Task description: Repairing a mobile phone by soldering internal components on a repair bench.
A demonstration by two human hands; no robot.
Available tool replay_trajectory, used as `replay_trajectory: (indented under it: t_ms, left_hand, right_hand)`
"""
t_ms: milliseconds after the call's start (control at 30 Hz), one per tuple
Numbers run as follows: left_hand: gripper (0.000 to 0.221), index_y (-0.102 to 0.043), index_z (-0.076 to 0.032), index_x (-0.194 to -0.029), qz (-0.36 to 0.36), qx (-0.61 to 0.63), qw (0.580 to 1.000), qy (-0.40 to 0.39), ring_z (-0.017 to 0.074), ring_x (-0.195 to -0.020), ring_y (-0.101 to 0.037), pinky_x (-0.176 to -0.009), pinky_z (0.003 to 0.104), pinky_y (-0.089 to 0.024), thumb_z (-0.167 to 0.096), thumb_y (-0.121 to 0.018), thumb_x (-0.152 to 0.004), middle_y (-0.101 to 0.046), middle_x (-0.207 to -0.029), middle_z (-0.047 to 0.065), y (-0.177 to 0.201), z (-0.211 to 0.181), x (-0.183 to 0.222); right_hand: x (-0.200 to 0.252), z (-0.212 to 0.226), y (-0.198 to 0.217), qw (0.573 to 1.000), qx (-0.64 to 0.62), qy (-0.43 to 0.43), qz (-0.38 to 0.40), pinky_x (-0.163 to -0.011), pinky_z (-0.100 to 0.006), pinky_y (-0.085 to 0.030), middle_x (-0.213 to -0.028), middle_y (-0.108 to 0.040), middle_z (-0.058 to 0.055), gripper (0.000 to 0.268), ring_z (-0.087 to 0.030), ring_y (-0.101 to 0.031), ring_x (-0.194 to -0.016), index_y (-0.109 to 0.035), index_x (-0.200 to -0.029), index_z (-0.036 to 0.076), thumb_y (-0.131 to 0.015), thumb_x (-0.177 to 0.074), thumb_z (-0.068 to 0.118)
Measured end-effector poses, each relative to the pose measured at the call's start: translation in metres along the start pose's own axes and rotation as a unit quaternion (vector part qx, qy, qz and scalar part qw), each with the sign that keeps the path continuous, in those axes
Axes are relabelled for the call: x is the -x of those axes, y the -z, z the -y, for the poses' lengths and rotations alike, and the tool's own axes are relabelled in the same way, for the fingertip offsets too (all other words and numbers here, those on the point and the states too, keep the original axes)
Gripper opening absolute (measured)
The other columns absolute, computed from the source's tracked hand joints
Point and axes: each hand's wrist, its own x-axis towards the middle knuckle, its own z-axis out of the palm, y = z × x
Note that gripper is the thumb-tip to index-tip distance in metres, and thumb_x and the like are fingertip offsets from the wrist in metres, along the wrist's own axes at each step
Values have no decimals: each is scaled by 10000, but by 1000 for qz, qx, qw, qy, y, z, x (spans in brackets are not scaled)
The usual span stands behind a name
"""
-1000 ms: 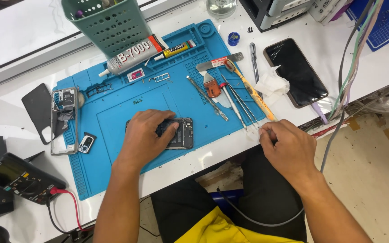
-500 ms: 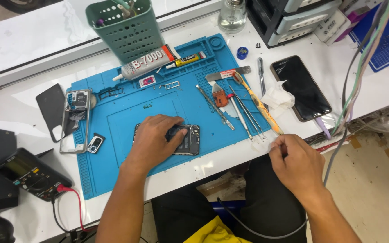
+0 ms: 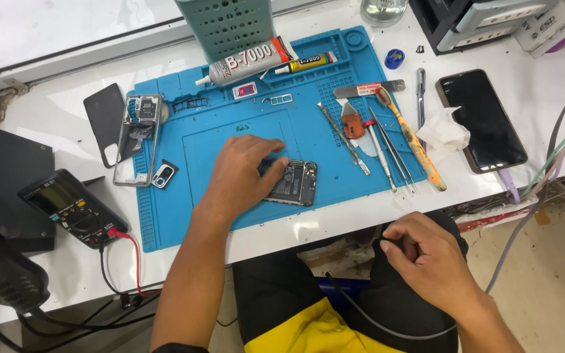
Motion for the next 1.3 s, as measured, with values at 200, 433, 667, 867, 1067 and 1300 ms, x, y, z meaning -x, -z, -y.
replay_trajectory:
  t_ms: [200, 433, 667, 867, 1067, 1300]
  left_hand:
    - [254, -746, -66, -1181, -51, -16, 999, 4, 284, -1026, -710, -912, 480, -483, -244, -646, -1031, -791, -1089, 88, 1, 3, 0]
    - [258, -741, -61, -1191, -45, -7, 999, -3, 274, -1010, -713, -915, 469, -487, -241, -650, -1030, -794, -1094, 77, -1, 2, 1]
    - [261, -743, -63, -1190, -40, -2, 999, -1, 261, -967, -713, -893, 462, -488, -250, -637, -1041, -794, -1072, 77, -1, 1, 2]
    - [268, -740, -68, -1195, -36, -4, 999, 3, 259, -970, -718, -896, 460, -494, -260, -631, -1044, -796, -1074, 83, 0, -1, 1]
    - [266, -747, -63, -1197, -30, -5, 1000, 3, 284, -1005, -727, -898, 474, -491, -245, -643, -1034, -801, -1099, 91, 0, 0, 1]
    - [272, -742, -75, -1199, -3, 3, 1000, 8, 290, -996, -713, -914, 473, -482, -261, -628, -1035, -796, -1094, 90, 2, -5, -1]
  right_hand:
    - [-2, 9, -1, 993, -55, 98, -44, -499, -264, -402, -778, -660, -20, 193, -113, -512, -545, -734, -793, 85, -709, -927, 222]
    - [-2, 2, -3, 993, -45, 104, -37, -510, -269, -404, -759, -658, -11, 191, -114, -505, -555, -733, -781, 99, -719, -921, 228]
    - [-1, 3, -2, 995, -30, 87, -22, -527, -270, -427, -756, -664, 2, 206, -113, -535, -575, -751, -792, 113, -716, -920, 271]
    - [5, 9, -13, 995, -15, 90, 39, -557, -270, -464, -785, -695, 38, 207, -101, -612, -640, -753, -785, 170, -712, -913, 327]
    - [4, 21, -39, 947, 75, 37, 311, -772, -350, -555, -1069, -739, 72, 267, -159, -711, -959, -733, -1113, 243, -672, -965, 457]
    - [14, 4, -98, 891, 217, 84, 389, -734, -540, -562, -1067, -686, -112, 302, -387, -675, -934, -637, -1215, 116, -685, -949, 250]
